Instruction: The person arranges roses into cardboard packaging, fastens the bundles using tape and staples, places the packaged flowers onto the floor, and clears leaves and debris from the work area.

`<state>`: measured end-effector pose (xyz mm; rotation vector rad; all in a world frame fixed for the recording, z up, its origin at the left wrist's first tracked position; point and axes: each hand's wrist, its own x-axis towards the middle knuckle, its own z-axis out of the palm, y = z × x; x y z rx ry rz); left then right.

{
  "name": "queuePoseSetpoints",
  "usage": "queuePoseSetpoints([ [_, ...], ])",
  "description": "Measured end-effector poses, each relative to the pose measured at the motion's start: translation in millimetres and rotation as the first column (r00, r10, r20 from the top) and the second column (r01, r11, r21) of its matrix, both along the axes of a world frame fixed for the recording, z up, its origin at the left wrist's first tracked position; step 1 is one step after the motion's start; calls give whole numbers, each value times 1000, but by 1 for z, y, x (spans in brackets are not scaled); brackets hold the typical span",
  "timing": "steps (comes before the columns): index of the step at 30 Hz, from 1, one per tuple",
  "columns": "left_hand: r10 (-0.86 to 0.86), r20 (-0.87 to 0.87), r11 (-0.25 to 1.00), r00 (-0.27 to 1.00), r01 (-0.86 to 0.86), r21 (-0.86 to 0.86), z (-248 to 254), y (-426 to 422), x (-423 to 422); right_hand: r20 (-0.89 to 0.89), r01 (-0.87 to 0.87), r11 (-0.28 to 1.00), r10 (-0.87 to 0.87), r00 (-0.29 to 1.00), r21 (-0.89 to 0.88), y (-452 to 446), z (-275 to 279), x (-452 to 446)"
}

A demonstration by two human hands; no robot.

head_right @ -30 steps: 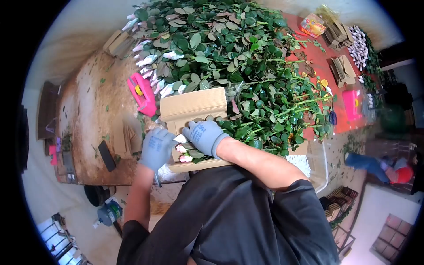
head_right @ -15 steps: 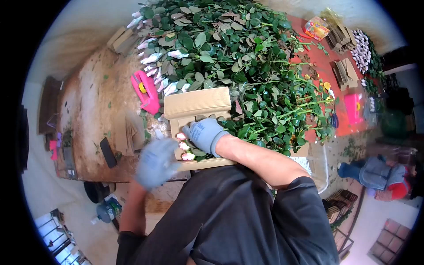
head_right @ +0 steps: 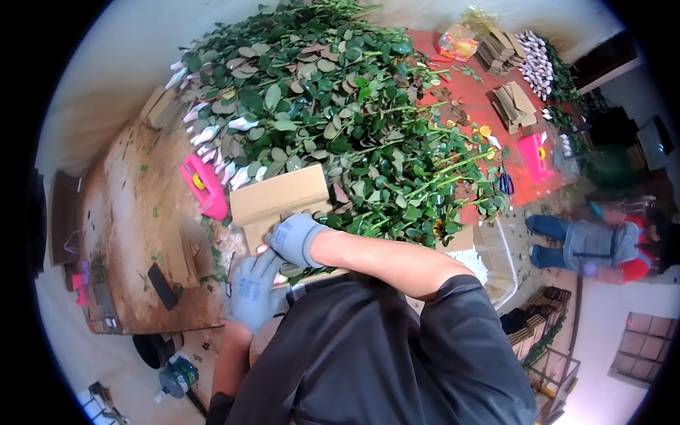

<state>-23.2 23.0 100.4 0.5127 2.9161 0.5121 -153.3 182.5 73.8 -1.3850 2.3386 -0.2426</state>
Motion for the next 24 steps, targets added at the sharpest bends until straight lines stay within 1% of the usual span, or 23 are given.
queuePoseSetpoints([
  [1,5,-5,1000,1000,-5,16,-4,-2,1,63,-19,999,17,998,30,-1,5,-6],
  [2,10,-7,999,1000,-10,32,-7,-3,2,57,-10,999,8,998,36,-1,10,-15],
  [3,17,9,999,1000,-18,32,-6,-3,2,109,102,984,-87,990,-146,0,18,-29],
  [4,8,1,999,1000,-8,39,-8,-3,3,174,216,924,-167,971,-317,1,23,-46],
  [6,26,-9,998,1000,-26,51,-13,-3,5,94,296,790,-293,952,-537,-2,10,-96],
  [8,19,-25,998,1000,-17,63,-8,-1,5,-19,412,824,-455,890,-389,3,10,-133],
  [9,17,-27,998,1000,-15,59,-7,-1,4,-71,450,837,-493,867,-311,4,-7,-149],
  [10,15,-27,998,1000,-14,56,-5,0,3,-82,457,833,-503,861,-311,7,-15,-155],
  [11,20,-49,997,999,-16,78,-4,2,2,-181,446,881,-469,864,-156,11,-22,-161],
  [12,14,-55,997,998,-9,83,-2,3,2,-269,435,901,-417,868,7,15,-31,-165],
  [13,13,-50,998,999,-10,65,-1,3,2,-311,468,883,-438,844,28,17,-41,-165],
  [14,15,-45,999,999,-13,47,0,3,2,-315,469,883,-438,842,28,20,-51,-168],
  [16,8,-45,999,999,-7,39,-1,1,2,-331,502,855,-440,835,128,23,-61,-169],
  [17,2,-44,1000,999,0,28,-2,0,3,-372,460,872,-376,848,167,25,-65,-171],
  [20,8,-18,1000,1000,-9,-6,7,2,3,-473,377,920,-287,833,106,30,-37,-177],
  [21,23,-19,1000,1000,-23,-6,6,1,4,-568,330,944,-281,773,-18,36,-22,-178],
  [22,30,1,1000,1000,-30,1,4,0,4,-611,309,950,-271,744,-45,40,7,-177],
  [23,36,22,999,999,-36,10,1,1,4,-667,271,952,-293,685,-141,46,24,-184],
  [24,49,22,999,999,-49,15,0,1,5,-718,253,955,-287,634,-158,52,46,-189],
])
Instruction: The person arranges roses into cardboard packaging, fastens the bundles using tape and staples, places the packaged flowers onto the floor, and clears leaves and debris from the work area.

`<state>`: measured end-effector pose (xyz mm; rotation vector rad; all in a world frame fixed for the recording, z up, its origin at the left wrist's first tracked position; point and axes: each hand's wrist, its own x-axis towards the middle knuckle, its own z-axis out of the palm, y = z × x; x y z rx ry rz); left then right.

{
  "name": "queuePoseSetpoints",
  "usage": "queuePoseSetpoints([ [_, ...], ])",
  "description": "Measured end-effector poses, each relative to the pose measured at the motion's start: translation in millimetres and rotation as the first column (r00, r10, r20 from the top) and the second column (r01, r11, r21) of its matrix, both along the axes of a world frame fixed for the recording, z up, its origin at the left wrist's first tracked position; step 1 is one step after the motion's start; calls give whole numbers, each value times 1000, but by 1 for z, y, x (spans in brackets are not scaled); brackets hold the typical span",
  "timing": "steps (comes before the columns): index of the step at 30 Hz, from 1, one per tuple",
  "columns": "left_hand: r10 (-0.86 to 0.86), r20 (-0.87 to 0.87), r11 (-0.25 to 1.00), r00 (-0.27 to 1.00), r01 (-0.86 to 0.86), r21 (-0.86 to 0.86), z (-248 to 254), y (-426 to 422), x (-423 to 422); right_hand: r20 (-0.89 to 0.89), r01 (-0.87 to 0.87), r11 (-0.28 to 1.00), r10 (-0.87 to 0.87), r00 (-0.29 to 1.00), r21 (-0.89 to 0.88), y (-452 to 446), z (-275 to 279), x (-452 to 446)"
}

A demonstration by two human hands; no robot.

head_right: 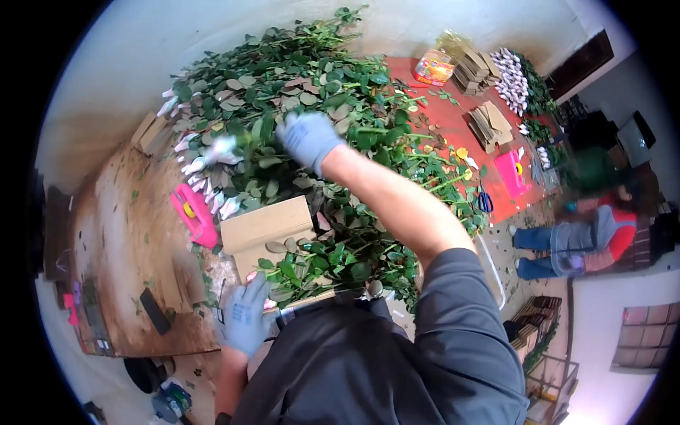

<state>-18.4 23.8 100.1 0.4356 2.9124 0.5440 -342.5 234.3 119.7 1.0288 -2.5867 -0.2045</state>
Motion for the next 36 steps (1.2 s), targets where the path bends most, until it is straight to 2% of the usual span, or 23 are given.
queuePoseSetpoints([
  [3,23,25,1000,999,-23,-3,-4,-1,2,-159,49,996,-60,985,-69,18,87,18],
  [4,19,25,1000,1000,-19,0,-4,-2,2,-248,-14,993,-16,969,-120,25,102,24],
  [6,33,31,999,999,-33,-1,-11,-3,3,-259,-35,998,20,966,-52,29,129,60],
  [8,13,-25,999,1000,-12,45,-20,-6,6,-211,-84,996,90,973,38,27,122,99],
  [10,50,-41,998,998,-49,45,-13,-4,6,-20,-126,985,129,991,115,25,98,138],
  [12,44,-34,998,998,-42,45,-13,-5,7,174,-33,988,6,985,150,27,45,165],
  [14,74,-24,997,997,-73,39,-14,-5,8,328,-159,950,66,942,267,25,20,182],
  [15,61,-20,998,998,-61,22,-15,-6,8,331,-176,948,82,940,264,27,-2,186],
  [17,34,-22,999,999,-34,-15,-17,-6,8,459,-138,940,-23,888,313,31,-41,187],
  [21,11,-10,998,1000,-11,-55,-17,-6,10,383,-84,930,-64,921,358,24,-24,190],
  [24,26,-9,999,1000,-26,-41,-15,-5,8,299,-52,929,-65,952,367,2,16,211],
  [25,34,3,998,999,-34,-53,-15,-4,8,252,-70,955,-6,968,290,-5,16,217],
  [27,49,19,997,999,-48,-63,-15,-3,8,366,-186,978,139,920,95,-24,17,219],
  [28,30,90,993,995,-20,-119,-15,-3,6,390,-223,975,208,897,-9,-34,9,217],
  [29,14,161,985,987,14,-173,-15,-3,5,392,-225,974,211,896,-11,-42,-5,213],
  [30,15,161,984,987,14,-176,-15,-3,6,441,-243,970,221,870,-7,-50,-23,207],
  [32,15,23,993,1000,-12,-120,-15,-3,8,489,-258,966,230,841,-11,-59,-40,196],
  [34,16,9,996,1000,-15,-91,-10,-5,7,547,-238,967,149,824,95,-65,-48,186],
  [36,13,3,998,1000,-13,-54,-9,-10,4,570,-266,961,173,804,83,-64,-54,180],
])
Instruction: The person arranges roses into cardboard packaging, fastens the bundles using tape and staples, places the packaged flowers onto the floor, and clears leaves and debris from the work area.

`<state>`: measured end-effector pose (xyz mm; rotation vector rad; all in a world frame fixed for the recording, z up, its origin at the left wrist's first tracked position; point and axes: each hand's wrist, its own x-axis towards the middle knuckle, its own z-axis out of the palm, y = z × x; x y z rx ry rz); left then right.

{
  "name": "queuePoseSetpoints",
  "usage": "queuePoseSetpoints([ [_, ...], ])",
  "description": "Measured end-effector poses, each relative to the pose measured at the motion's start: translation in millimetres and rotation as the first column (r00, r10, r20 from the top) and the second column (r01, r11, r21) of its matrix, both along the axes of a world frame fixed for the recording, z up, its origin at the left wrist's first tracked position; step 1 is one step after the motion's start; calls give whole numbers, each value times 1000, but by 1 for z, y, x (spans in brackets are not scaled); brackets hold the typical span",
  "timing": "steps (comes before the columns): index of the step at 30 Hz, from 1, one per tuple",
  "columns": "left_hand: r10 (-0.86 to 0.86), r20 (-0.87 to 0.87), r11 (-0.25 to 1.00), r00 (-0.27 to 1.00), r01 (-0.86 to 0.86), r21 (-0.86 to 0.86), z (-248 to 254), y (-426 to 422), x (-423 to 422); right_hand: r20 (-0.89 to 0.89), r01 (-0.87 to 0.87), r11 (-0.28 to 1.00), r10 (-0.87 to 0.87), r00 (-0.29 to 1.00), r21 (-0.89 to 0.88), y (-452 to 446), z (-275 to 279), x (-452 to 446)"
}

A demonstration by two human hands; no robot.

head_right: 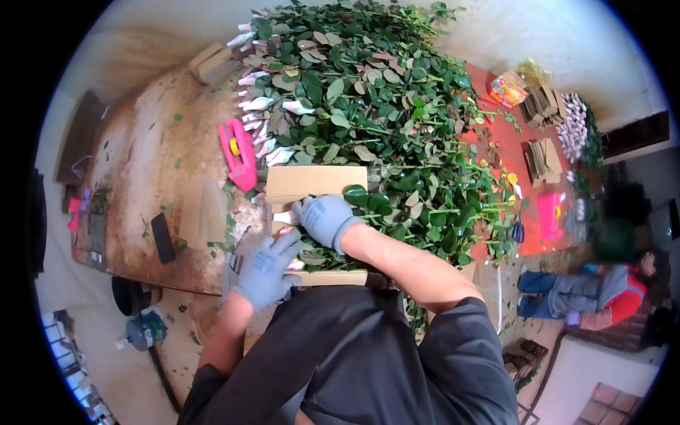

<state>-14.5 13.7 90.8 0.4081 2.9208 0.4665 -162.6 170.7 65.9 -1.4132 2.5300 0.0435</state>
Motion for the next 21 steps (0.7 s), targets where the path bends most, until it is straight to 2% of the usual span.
queuePoseSetpoints([
  [2,-32,16,961,999,26,276,-4,-18,-11,67,-37,996,42,997,-82,4,3,-1],
  [4,-14,-34,957,999,24,289,3,-27,-27,87,-32,996,39,995,-78,7,3,0],
  [7,108,-139,994,984,-108,9,3,-33,-47,65,-29,992,37,997,-124,11,1,3],
  [8,107,-138,994,985,-107,6,-1,-35,-52,51,-20,991,27,998,-130,11,2,5],
  [10,28,-66,981,997,-40,-191,-17,-38,-59,37,-18,990,24,999,-138,10,1,4],
  [11,34,-65,980,997,-46,-192,-25,-39,-62,52,-10,994,16,999,-104,9,-2,4],
  [13,-28,-59,950,998,8,-312,-35,-40,-66,66,-14,997,19,998,-70,8,-9,2],
  [21,-2,-156,956,988,-44,-291,-39,-54,-56,77,25,998,-21,997,-49,3,-8,3],
])
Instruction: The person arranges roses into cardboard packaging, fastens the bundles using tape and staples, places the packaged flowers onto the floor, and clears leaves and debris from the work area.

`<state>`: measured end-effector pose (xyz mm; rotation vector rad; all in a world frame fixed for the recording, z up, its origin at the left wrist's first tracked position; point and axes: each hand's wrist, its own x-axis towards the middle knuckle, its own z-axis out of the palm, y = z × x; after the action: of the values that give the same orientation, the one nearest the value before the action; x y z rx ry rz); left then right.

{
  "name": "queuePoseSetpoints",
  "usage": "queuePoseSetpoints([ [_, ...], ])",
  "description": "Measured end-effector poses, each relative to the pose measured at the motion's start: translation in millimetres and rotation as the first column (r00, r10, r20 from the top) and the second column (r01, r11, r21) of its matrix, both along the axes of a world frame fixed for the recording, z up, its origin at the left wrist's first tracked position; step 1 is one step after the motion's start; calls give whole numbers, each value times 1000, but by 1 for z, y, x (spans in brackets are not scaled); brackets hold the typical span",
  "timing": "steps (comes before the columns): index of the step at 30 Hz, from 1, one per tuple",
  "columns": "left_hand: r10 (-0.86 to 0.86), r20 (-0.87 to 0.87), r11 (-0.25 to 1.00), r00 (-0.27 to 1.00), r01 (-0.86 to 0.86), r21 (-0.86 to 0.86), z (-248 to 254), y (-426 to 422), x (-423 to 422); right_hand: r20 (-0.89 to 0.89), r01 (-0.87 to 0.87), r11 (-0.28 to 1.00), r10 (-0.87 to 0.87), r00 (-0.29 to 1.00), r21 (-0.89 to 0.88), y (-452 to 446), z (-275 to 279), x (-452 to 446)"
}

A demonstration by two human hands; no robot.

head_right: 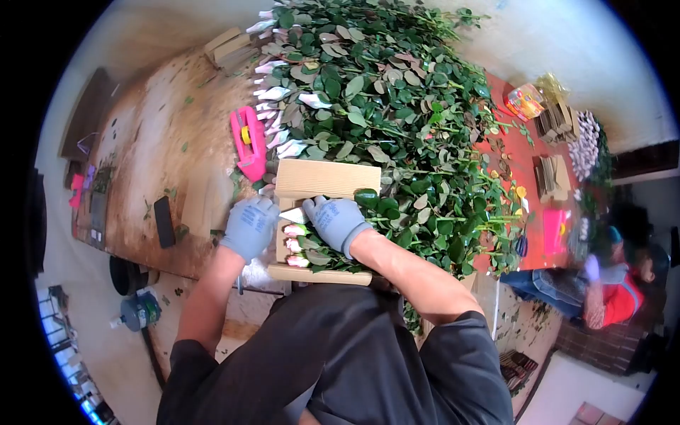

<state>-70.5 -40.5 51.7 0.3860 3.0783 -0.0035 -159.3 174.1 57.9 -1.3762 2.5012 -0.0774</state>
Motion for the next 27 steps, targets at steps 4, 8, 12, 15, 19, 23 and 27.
queuePoseSetpoints([
  [4,71,-5,997,997,-71,4,9,-4,2,-13,2,1000,-2,1000,2,0,2,0],
  [8,380,272,903,884,-291,-317,9,-41,-1,-59,-1,1000,0,998,-15,3,-3,2],
  [12,318,251,938,914,-264,-226,37,-47,14,-31,3,999,-2,1000,41,-1,4,5],
  [15,-73,80,991,994,63,122,61,9,26,0,3,1000,-3,1000,0,-1,6,4],
  [19,-126,-21,914,992,124,386,46,53,31,76,51,994,-44,996,-95,5,6,4],
  [23,-46,9,906,999,38,422,35,61,32,50,-7,989,15,999,-149,9,-5,1],
  [27,-57,85,931,995,22,364,28,57,34,101,-7,976,29,994,-219,4,43,-15],
])
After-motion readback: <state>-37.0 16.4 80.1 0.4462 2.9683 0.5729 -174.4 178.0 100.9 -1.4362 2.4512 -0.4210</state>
